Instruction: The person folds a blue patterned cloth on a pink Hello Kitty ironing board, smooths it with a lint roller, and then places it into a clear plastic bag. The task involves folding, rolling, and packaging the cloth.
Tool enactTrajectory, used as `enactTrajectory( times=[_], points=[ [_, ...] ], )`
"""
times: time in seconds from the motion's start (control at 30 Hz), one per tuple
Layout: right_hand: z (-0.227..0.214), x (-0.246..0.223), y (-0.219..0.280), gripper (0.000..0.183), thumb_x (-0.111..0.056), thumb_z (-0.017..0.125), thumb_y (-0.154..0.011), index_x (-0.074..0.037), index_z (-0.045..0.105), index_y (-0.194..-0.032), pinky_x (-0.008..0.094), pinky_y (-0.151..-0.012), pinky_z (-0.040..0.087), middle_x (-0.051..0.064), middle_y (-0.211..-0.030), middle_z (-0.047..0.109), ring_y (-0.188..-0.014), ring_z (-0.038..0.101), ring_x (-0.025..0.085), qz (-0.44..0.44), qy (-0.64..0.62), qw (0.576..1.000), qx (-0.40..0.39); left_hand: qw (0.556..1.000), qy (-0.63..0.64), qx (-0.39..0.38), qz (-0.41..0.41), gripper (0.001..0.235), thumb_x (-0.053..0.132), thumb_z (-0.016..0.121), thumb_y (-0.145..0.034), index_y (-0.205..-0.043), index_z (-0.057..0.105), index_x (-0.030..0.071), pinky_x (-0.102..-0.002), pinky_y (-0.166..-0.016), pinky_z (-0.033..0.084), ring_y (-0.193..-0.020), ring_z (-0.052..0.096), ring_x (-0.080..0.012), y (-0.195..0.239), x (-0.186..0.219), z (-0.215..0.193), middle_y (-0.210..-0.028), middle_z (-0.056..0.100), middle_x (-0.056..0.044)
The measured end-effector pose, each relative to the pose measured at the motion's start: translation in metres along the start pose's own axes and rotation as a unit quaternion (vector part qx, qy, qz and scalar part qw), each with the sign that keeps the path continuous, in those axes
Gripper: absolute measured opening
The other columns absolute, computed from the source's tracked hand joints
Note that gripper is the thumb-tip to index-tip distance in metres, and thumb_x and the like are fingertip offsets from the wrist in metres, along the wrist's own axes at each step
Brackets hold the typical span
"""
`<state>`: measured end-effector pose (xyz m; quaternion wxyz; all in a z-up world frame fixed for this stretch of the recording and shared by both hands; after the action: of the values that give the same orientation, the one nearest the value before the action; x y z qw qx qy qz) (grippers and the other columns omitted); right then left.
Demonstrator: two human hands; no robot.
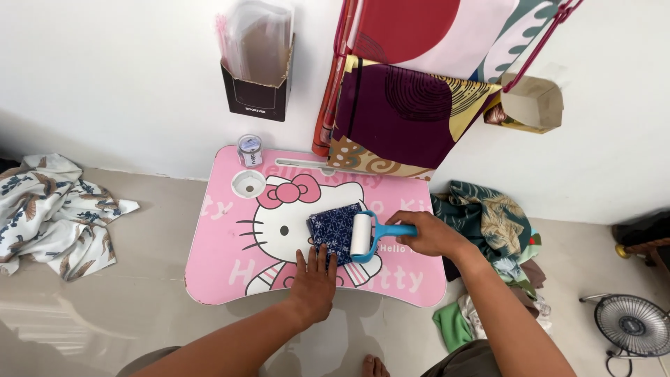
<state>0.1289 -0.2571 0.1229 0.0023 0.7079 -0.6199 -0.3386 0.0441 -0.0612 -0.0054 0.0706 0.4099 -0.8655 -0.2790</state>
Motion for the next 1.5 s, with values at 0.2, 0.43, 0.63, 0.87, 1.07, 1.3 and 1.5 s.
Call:
enactTrajectory(
  times=[0.2, 0.43, 0.63, 0.87, 1.07, 1.3, 1.5],
  points=[
    [-0.009, -0.023, 0.022, 0.031, -0.022, 0.066, -0.096, -0.023, 0.066, -0.127, 0.035, -0.064, 0.040, 0.004, -0.073, 0.063, -0.060, 0.053, 0.018, 0.020, -0.005, 0.998, 0.058, 0.988, -0.127, 0.085, 0.025, 0.092, 0.045, 0.056, -0.099, -0.163, 0.011, -0.004, -0.078, -0.116, 0.012, -0.152, 0.008, -0.0613, 0.013, 0.030, -0.006, -0.165, 0.006, -0.043],
    [0.045, -0.069, -0.003, 0.045, -0.022, 0.058, -0.094, -0.024, 0.059, -0.140, 0.044, -0.076, 0.051, 0.007, -0.123, 0.075, -0.081, 0.064, 0.029, -0.087, 0.043, 0.991, 0.089, 0.996, -0.045, 0.060, 0.056, 0.095, 0.041, 0.063, -0.097, -0.163, 0.010, -0.003, -0.074, -0.118, 0.012, -0.153, 0.004, -0.0581, 0.001, 0.033, 0.004, -0.167, 0.002, -0.039],
    [0.074, -0.096, -0.032, 0.044, -0.023, 0.050, -0.096, -0.020, 0.053, -0.140, 0.054, -0.074, 0.052, 0.013, -0.114, 0.072, -0.098, 0.067, 0.039, -0.113, 0.110, 0.979, 0.130, 0.998, -0.001, 0.007, 0.063, 0.104, 0.052, 0.064, -0.097, -0.165, 0.006, 0.000, -0.071, -0.119, 0.012, -0.153, 0.001, -0.0583, 0.003, 0.032, -0.003, -0.167, -0.003, -0.039],
    [0.058, -0.104, -0.024, 0.045, -0.025, 0.050, -0.100, -0.020, 0.050, -0.144, 0.053, -0.077, 0.053, 0.012, -0.132, 0.067, -0.106, 0.067, 0.039, -0.111, 0.040, 0.982, 0.149, 0.996, 0.059, 0.040, 0.060, 0.095, 0.038, 0.060, -0.101, -0.165, 0.001, 0.000, -0.066, -0.119, 0.020, -0.154, 0.002, -0.0535, 0.016, 0.023, -0.017, -0.168, -0.013, -0.034],
    [0.019, -0.072, 0.014, 0.037, -0.024, 0.054, -0.098, -0.018, 0.055, -0.135, 0.051, -0.060, 0.044, 0.014, -0.090, 0.075, -0.073, 0.068, 0.038, -0.026, 0.051, 0.985, 0.164, 0.995, 0.069, 0.009, 0.069, 0.098, 0.049, 0.062, -0.100, -0.164, 0.007, -0.002, -0.065, -0.114, 0.029, -0.155, 0.003, -0.0511, 0.009, 0.019, -0.014, -0.170, -0.006, -0.031],
    [0.039, -0.037, -0.004, 0.034, -0.023, 0.055, -0.097, -0.017, 0.058, -0.131, 0.047, -0.057, 0.046, 0.014, -0.080, 0.074, -0.063, 0.068, 0.035, -0.005, 0.051, 0.987, 0.151, 0.993, 0.099, -0.018, 0.066, 0.098, 0.049, 0.064, -0.099, -0.163, 0.009, -0.001, -0.060, -0.112, 0.033, -0.154, 0.003, -0.0517, 0.009, 0.023, -0.023, -0.170, -0.008, -0.031],
    [0.043, -0.055, -0.038, 0.043, -0.018, 0.050, -0.099, -0.012, 0.044, -0.141, 0.057, -0.058, 0.048, 0.022, -0.092, 0.069, -0.080, 0.068, 0.045, -0.042, 0.047, 0.982, 0.176, 0.998, 0.037, -0.004, 0.056, 0.096, 0.055, 0.067, -0.096, -0.157, 0.022, -0.003, -0.063, -0.109, 0.034, -0.148, 0.015, -0.0544, -0.012, 0.025, -0.019, -0.167, 0.002, -0.036]
  ],
)
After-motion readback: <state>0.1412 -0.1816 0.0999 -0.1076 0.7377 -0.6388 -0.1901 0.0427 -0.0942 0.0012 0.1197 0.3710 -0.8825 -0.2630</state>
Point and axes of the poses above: each hand's wrist, its own y-axis away from the middle knuckle, its own z-axis out of the palm, x = y × z, the point moved 9 cm from there along -y, towards the middle knuckle
